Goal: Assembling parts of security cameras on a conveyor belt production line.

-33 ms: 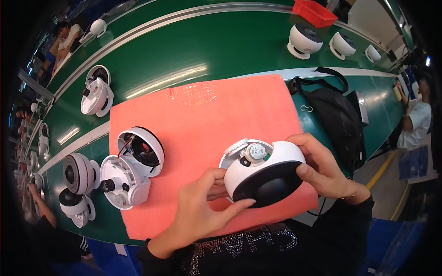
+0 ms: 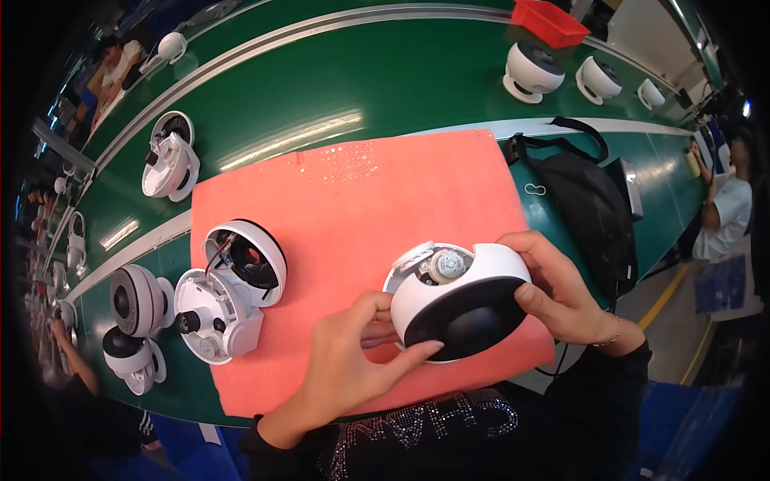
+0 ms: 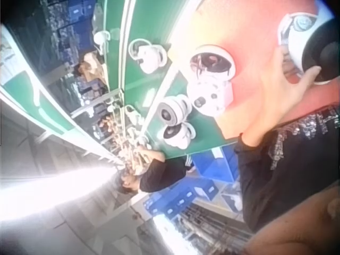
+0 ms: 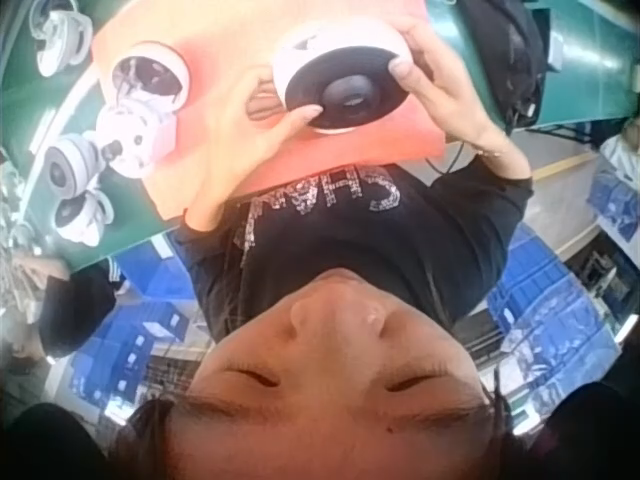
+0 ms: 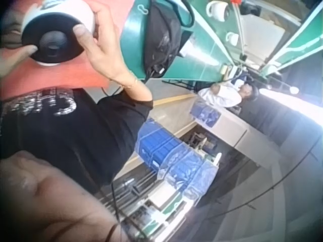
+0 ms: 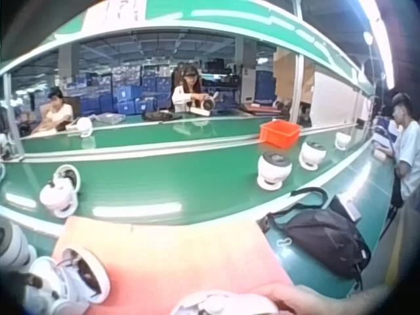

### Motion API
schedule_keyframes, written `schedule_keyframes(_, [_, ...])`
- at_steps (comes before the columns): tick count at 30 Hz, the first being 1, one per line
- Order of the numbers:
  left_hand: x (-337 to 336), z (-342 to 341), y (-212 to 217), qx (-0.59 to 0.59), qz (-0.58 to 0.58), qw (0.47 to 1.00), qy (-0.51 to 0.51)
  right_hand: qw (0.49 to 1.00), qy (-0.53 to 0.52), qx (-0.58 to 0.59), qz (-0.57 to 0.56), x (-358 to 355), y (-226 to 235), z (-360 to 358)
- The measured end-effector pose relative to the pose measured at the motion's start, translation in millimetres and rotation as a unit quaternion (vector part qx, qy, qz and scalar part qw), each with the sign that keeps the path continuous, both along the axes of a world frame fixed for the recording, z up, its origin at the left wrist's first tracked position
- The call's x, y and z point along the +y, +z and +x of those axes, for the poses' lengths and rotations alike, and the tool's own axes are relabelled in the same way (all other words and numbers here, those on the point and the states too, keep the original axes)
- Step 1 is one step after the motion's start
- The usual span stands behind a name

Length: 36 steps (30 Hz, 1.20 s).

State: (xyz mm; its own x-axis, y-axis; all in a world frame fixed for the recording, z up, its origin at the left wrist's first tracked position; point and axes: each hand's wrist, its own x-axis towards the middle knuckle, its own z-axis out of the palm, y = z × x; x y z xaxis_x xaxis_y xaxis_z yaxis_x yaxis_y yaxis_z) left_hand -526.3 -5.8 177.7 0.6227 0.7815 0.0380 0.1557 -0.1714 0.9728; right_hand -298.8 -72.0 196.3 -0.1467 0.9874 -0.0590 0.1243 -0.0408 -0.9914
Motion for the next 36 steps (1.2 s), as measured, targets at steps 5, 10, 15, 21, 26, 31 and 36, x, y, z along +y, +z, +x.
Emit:
schedule_keyframes(5, [8, 2, -6, 0.027, -0.004, 0.999, -0.028, 0.997, 0.021, -0.063, 0.035, 6, -9, 7])
schedule_keyframes(10, [11, 9, -1, 0.027, -0.013, 0.999, -0.027, 0.998, 0.045, -0.049, -0.017, 6, -6, 14])
schedule_keyframes(15, [17, 13, 5, 0.083, -0.073, 0.994, -0.010, 0.995, 0.013, 0.060, -0.084, 13, -9, 14])
schedule_keyframes(21, [8, 6, 9, -0.005, -0.154, 0.988, -0.025, 0.989, -0.001, 0.121, -0.084, 14, -5, 5])
schedule_keyframes(26, [11, 0, 3, 0.005, -0.160, 0.987, -0.033, 0.992, 0.024, 0.113, -0.054, -2, -19, -3])
schedule_keyframes(31, [2, 1, -2, -0.001, -0.085, 0.995, -0.044, 1.000, 0.004, 0.012, 0.003, -13, -30, -5])
schedule_keyframes(36, [-1, 1, -1, -0.006, -0.041, 0.998, -0.041, 1.000, 0.018, -0.015, 0.019, -14, -25, -5])
